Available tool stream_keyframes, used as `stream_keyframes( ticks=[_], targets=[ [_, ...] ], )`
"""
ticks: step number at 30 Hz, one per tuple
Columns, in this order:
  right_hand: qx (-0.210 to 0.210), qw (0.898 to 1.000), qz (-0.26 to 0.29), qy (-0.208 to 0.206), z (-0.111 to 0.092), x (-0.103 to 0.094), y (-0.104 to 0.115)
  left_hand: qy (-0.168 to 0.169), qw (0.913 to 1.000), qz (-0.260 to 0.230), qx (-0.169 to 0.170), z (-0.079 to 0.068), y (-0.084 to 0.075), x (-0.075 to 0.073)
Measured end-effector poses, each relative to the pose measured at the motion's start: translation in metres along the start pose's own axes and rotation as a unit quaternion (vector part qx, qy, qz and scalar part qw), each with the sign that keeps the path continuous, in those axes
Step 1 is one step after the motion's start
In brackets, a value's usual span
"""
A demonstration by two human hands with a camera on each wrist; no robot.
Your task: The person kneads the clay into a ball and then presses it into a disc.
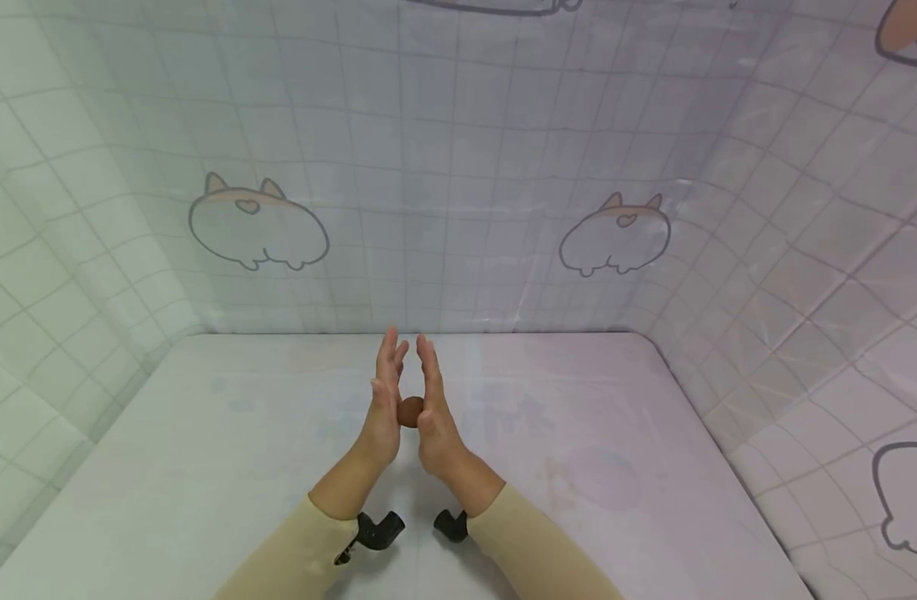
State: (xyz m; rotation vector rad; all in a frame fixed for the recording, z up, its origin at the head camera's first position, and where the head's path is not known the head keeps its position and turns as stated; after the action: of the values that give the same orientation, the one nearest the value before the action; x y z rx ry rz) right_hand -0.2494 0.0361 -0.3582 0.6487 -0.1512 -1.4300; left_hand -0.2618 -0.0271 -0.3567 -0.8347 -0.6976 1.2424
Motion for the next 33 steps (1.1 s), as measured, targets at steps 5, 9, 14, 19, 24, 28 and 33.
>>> stream_keyframes(
  ticks=[5, 9, 14, 19, 24, 28, 33],
  targets=[
    [-0.013, 1.000, -0.009, -0.015, 0.005, -0.006, 0.015, 0.006, 0.9999, 0.004, -0.010, 0.000, 0.011, -0.002],
    [-0.017, 1.000, -0.008, -0.025, 0.011, -0.013, 0.023, 0.014, 0.9993, 0.022, -0.028, -0.002, 0.022, 0.001],
    [0.011, 0.999, -0.009, -0.036, 0.017, -0.022, 0.014, 0.039, 0.9980, 0.046, -0.021, -0.007, 0.024, 0.011],
    [0.059, 0.998, -0.009, -0.031, 0.015, -0.024, -0.004, 0.061, 0.9971, 0.043, 0.015, -0.012, 0.014, 0.021],
    [0.081, 0.997, 0.001, -0.016, 0.006, -0.018, -0.016, 0.053, 0.9964, 0.056, 0.034, -0.012, 0.004, 0.021],
    [0.083, 0.996, 0.021, -0.003, 0.001, -0.011, -0.016, 0.024, 0.9975, 0.062, 0.022, -0.011, 0.000, 0.014],
    [0.084, 0.995, 0.053, 0.010, -0.002, -0.004, -0.011, 0.004, 0.9987, 0.050, 0.008, -0.003, -0.003, 0.005]
  ],
)
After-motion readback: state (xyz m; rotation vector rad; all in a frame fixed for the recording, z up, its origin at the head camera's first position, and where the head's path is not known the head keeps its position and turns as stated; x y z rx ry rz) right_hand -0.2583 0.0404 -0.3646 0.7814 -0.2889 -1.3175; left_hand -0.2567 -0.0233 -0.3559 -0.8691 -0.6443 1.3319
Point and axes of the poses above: each hand's wrist, its own z-axis towards the middle knuckle, its own x-axis out of the palm, y = z × x, the point moved 10 cm from there along z, towards the middle knuckle, and after that the axes turned 5 degrees about -z, right-handed, at the moved point
